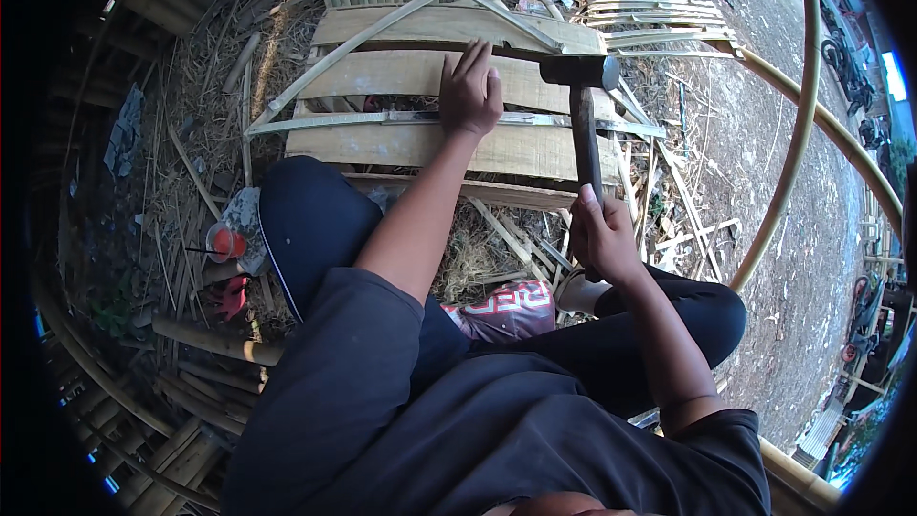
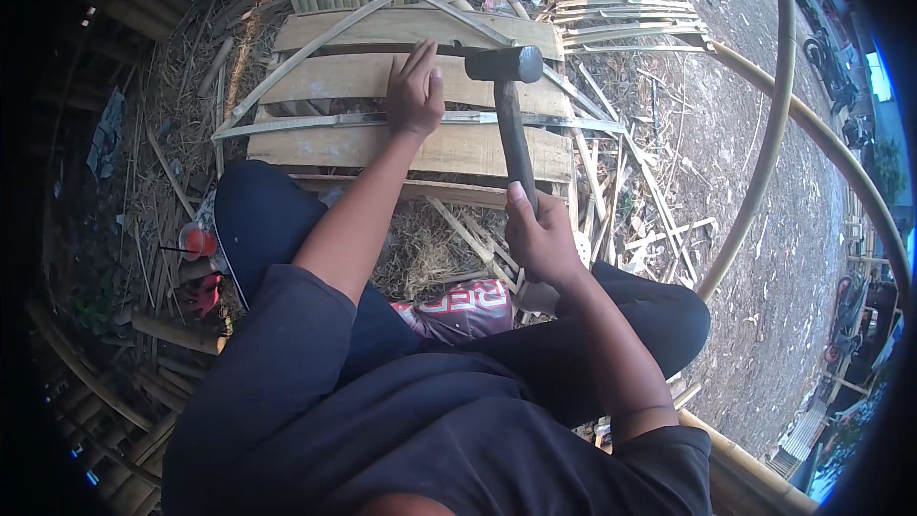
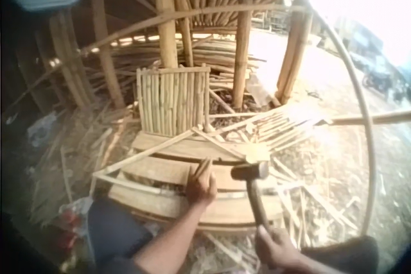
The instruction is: The person nails bamboo slats onto a wooden frame using a hammer by hand.
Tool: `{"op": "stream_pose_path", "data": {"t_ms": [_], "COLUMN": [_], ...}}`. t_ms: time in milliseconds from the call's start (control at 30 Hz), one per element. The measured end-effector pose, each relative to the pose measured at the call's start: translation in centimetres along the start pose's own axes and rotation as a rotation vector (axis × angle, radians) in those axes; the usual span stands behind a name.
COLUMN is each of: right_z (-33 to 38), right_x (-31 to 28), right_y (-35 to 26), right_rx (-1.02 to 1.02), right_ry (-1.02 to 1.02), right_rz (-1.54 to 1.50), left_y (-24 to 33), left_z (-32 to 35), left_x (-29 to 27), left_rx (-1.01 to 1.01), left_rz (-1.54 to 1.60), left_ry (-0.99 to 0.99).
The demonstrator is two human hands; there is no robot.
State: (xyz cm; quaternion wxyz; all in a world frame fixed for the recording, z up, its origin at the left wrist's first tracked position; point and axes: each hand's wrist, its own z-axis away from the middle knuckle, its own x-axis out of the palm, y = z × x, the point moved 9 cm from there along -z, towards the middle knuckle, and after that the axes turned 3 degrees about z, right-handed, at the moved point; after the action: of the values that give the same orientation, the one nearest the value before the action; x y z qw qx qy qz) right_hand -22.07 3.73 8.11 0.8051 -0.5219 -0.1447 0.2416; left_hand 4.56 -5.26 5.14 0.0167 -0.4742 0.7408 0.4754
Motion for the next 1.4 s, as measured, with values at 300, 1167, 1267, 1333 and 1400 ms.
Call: {"op": "stream_pose_path", "data": {"t_ms": [300,1167,1267,1333,1400], "right_z": [-7.0,-13.5,-13.7,-13.6,-13.5], "right_x": [-6.7,-3.9,-3.9,-4.0,-4.0], "right_y": [-3.8,2.5,2.6,2.9,2.8], "right_rx": [0.022,-0.019,-0.002,0.042,0.054], "right_ry": [0.328,0.257,0.283,0.262,0.286], "right_rz": [0.871,1.203,1.185,1.162,1.144], "left_y": [4.2,6.5,6.6,6.1,6.4], "left_z": [2.0,3.3,3.3,3.0,2.9], "left_x": [3.3,5.2,5.1,5.1,5.2], "left_rx": [0.339,0.538,0.530,0.376,0.346], "left_rz": [0.096,0.055,0.055,0.107,0.117], "left_ry": [-0.405,-0.465,-0.471,-0.477,-0.484]}}
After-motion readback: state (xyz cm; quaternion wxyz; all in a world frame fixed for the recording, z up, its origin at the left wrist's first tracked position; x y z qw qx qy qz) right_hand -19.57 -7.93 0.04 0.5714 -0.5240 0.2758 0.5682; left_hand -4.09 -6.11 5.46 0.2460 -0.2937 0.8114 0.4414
